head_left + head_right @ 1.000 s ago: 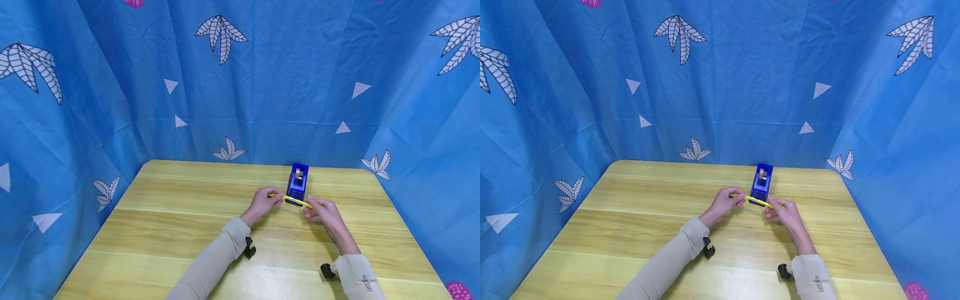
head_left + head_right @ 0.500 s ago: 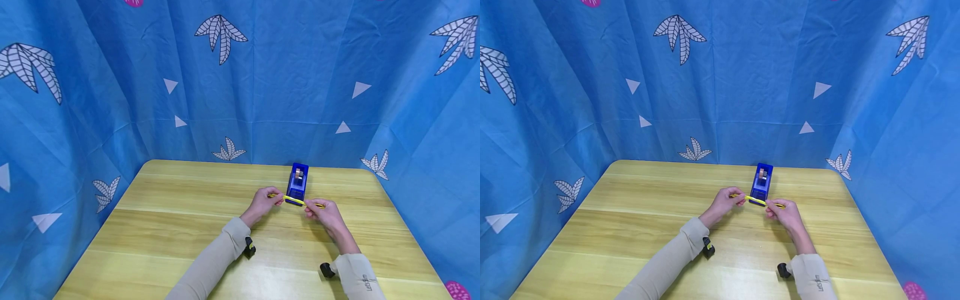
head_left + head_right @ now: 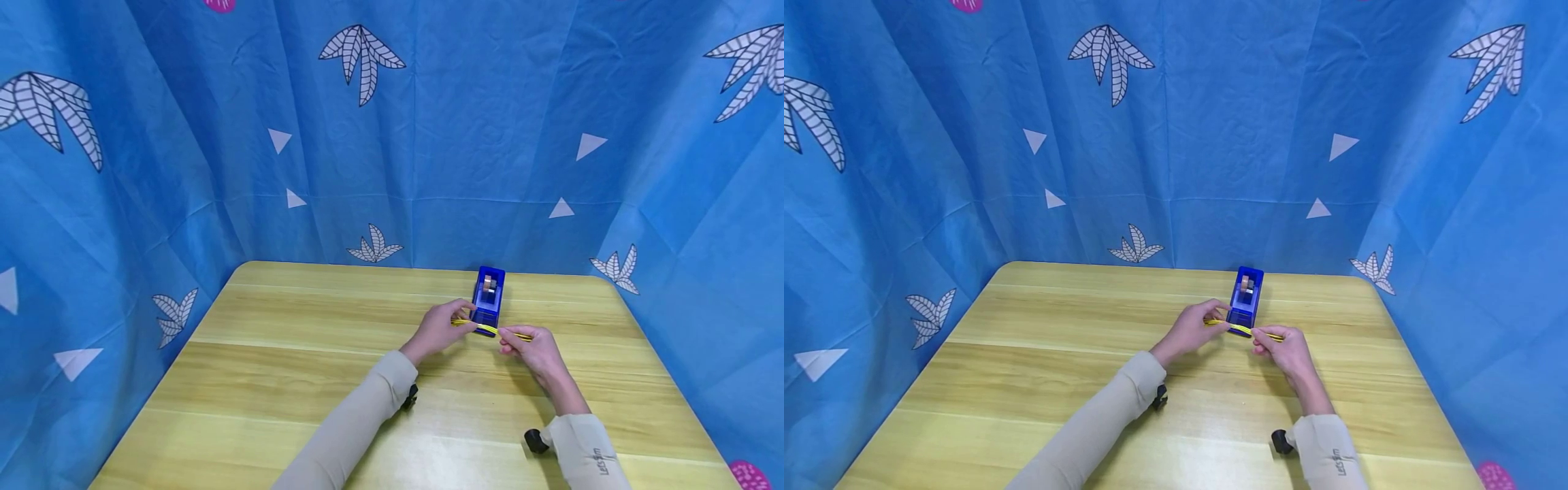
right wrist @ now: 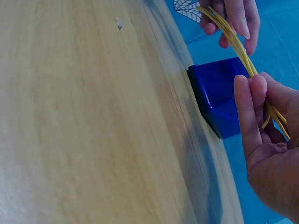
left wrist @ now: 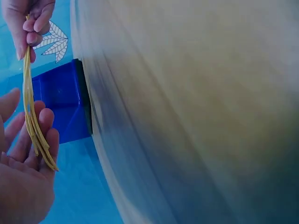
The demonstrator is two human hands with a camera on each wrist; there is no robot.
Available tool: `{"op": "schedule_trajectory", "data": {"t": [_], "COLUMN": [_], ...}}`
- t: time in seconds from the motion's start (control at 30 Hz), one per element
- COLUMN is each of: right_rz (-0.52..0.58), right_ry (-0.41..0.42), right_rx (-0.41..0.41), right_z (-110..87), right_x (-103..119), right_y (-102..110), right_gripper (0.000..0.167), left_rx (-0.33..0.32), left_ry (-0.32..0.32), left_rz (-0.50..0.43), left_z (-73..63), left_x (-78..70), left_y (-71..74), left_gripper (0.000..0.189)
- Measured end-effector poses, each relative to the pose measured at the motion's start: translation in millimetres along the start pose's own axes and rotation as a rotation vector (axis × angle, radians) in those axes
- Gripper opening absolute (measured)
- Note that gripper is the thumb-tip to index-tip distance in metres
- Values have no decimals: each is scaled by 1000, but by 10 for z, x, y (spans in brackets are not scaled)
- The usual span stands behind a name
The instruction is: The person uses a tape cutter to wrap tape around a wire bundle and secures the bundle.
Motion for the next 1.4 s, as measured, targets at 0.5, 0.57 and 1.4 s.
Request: {"op": "schedule_trajectory", "data": {"t": [0.5,0.57,1.4], "right_rz": [-42,-49,-1002], "right_ry": [-13,-8,139], "right_rx": [-17,-20,-92], "right_z": [-9,-4,-52], "right_x": [-33,-42,342], "right_y": [12,10,-61], "right_gripper": [37,37,26], "left_rx": [31,29,-5], "left_ry": [-32,-35,10], "left_rz": [-70,-75,-194], "left_z": [157,163,163], "left_x": [11,20,68], "left_y": [-96,-100,-145], "left_gripper": [38,39,39]}}
Point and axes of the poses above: each hand's wrist, its own z-axis towards the middle knuckle, its own y-axis out of the back of the hand, x = y × z, the point moved 6 cm from there along z, towards the middle knuckle, and after that the axes turned 11 degrees about x, right-handed, at the moved point
